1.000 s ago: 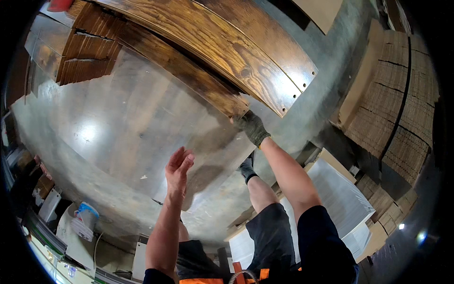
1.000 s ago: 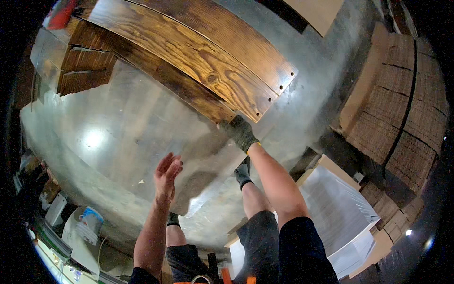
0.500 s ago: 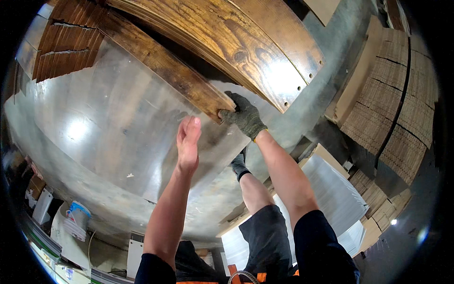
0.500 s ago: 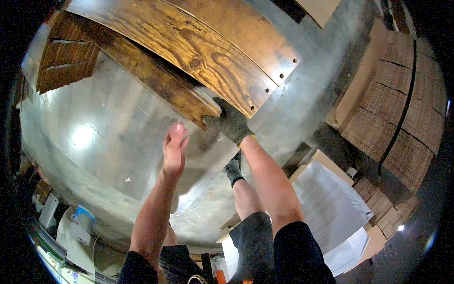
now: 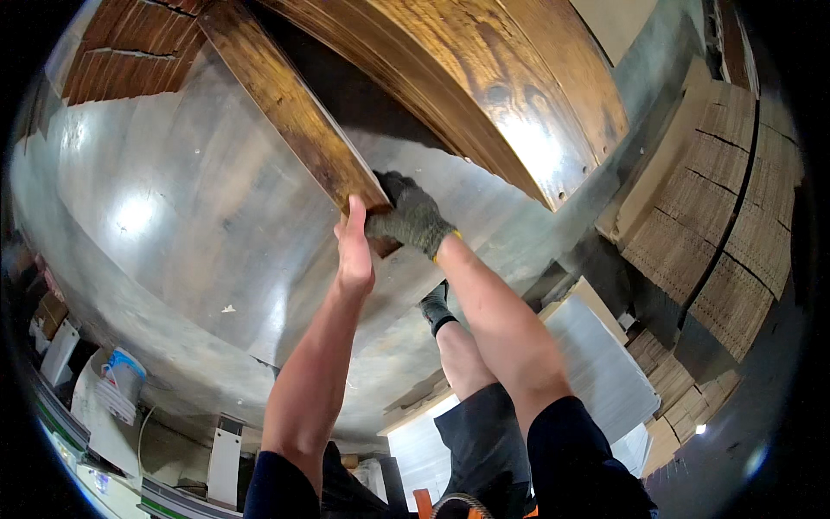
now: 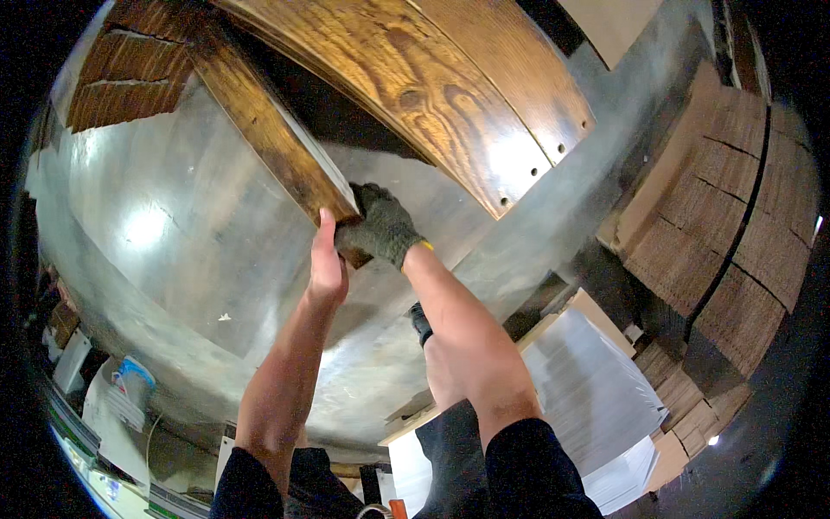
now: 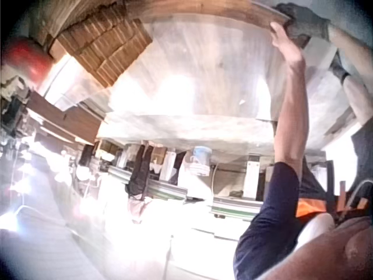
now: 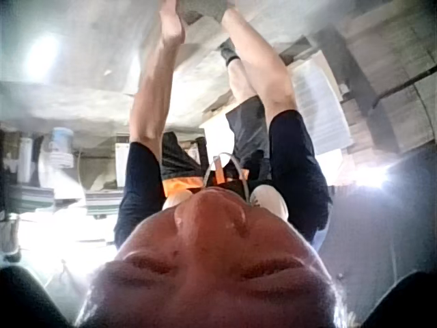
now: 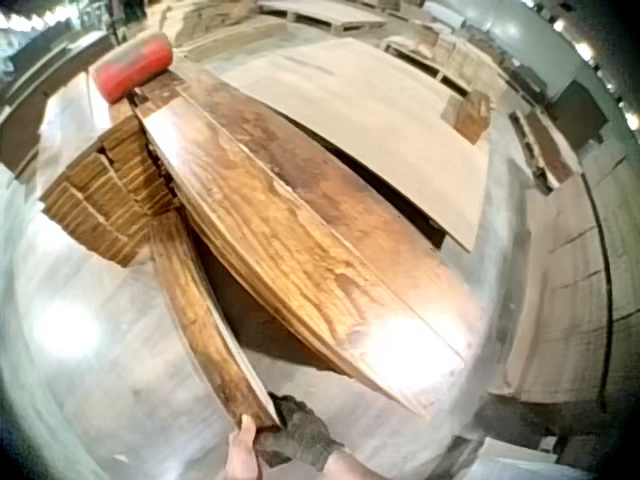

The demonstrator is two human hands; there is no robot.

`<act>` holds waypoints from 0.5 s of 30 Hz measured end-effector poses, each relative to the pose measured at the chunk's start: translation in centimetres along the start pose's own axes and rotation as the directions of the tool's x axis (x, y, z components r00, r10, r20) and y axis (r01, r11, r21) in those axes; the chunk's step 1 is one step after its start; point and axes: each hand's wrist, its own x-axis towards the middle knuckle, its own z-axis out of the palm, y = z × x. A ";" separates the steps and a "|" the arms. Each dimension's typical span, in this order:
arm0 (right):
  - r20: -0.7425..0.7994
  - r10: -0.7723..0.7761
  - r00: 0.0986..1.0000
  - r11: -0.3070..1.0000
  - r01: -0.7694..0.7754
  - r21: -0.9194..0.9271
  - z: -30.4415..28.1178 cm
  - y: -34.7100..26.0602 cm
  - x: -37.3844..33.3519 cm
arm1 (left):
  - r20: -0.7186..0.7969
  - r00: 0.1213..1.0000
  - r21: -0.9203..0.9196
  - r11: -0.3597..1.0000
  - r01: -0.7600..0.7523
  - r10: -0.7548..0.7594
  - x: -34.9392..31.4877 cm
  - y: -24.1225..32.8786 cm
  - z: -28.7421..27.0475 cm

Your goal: The person rubs a wood panel, then takes curved wood components from a stack and places them onto a separate stack on a workbench.

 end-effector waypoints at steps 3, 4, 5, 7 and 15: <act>-0.043 0.031 0.999 1.000 -0.031 0.000 2.0 0.5 -2.4 | -0.029 0.998 -0.010 0.998 0.057 -0.057 -3.1 -0.2 -0.6; -0.060 0.058 0.996 0.998 -0.060 -0.020 2.6 0.5 -3.3 | -0.041 0.996 -0.023 0.997 0.076 -0.077 -4.2 -0.2 -0.7; -0.031 0.156 0.987 0.988 -0.156 -0.002 3.2 0.5 -4.5 | -0.024 0.993 -0.082 0.990 0.116 -0.118 -5.6 -0.2 -1.1; -0.018 0.195 0.981 0.973 -0.191 0.129 3.7 0.9 -7.0 | -0.051 0.990 -0.049 0.990 0.131 -0.134 -7.6 -1.1 -1.4; 0.294 0.118 0.949 0.890 -0.232 0.393 1.5 -5.6 -19.1 | 0.166 0.961 0.014 0.975 0.222 -0.221 -12.7 3.8 -1.8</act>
